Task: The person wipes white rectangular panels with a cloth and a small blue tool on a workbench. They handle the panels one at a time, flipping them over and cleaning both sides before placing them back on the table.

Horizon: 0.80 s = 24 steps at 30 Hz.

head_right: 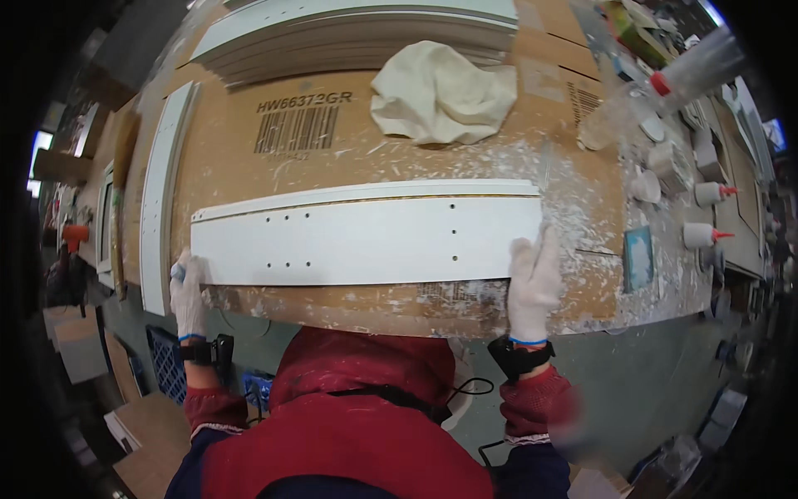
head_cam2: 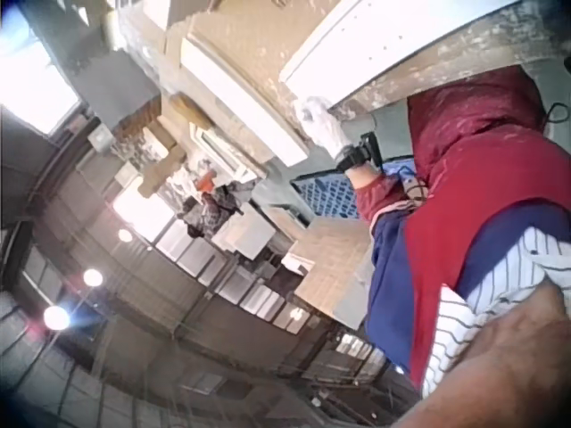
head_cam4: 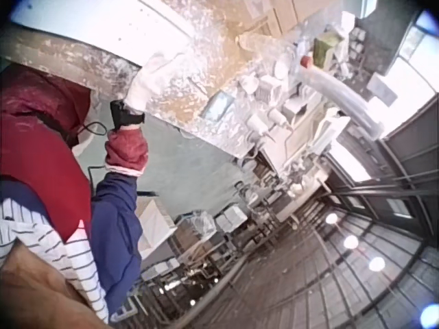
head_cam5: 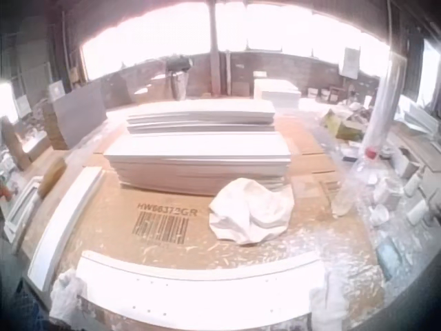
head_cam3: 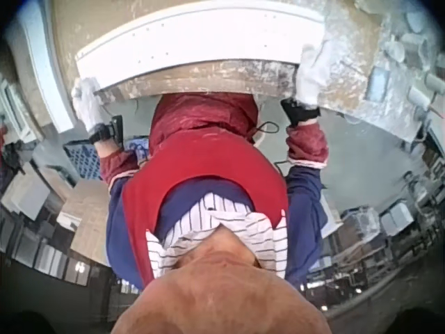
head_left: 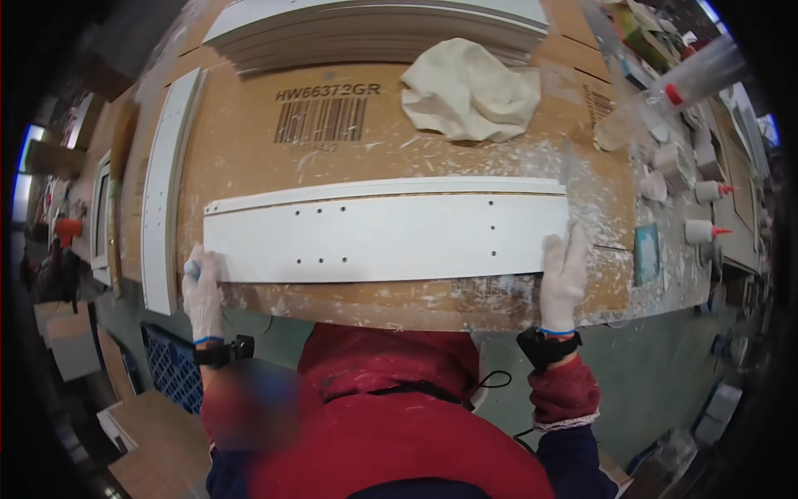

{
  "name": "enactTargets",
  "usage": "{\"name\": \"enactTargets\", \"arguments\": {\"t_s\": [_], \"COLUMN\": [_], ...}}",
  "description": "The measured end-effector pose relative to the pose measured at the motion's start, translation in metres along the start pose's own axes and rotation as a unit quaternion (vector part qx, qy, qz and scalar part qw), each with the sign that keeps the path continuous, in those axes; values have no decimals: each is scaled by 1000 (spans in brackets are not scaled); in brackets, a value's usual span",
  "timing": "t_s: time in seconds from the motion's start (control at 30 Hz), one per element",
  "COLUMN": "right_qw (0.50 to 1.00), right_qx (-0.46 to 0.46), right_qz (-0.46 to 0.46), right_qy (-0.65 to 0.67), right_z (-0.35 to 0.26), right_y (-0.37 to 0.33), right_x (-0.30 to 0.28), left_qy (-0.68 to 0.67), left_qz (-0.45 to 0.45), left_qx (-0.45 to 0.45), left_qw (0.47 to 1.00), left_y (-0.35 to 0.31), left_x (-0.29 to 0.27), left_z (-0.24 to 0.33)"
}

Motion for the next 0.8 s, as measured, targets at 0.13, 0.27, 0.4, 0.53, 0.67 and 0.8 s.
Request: {"name": "enactTargets", "arguments": {"t_s": [0.13, 0.27, 0.4, 0.53, 0.67, 0.8], "right_qw": [999, 986, 938, 767, 773, 774], "right_qx": [14, -88, -171, -80, -9, 53], "right_qz": [-34, 111, -237, -493, -507, -483], "right_qy": [4, -87, 185, 403, 380, 405], "right_z": [3, -35, -90, -137, -124, -107], "right_y": [5, -5, -38, -74, -78, -65], "right_x": [-10, -35, -6, 36, 40, 17], "left_qy": [-20, -106, -333, -376, -365, -171], "left_qz": [-23, 24, -174, -441, -477, -455], "left_qx": [-51, 203, 252, 279, 290, 486], "left_qw": [998, 973, 892, 765, 745, 726], "left_y": [-3, 7, -54, -113, -122, -127], "left_x": [3, 7, 46, 104, 123, 130], "left_z": [26, 26, 143, 181, 179, 194]}}
Point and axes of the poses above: each hand's wrist, its own y-axis towards the middle knuckle, its own x-axis out of the palm, z = x × y, the point moved 3 cm from there along y, towards the middle knuckle, and after that the axes turned 12 degrees about x, right-handed, at the moved point
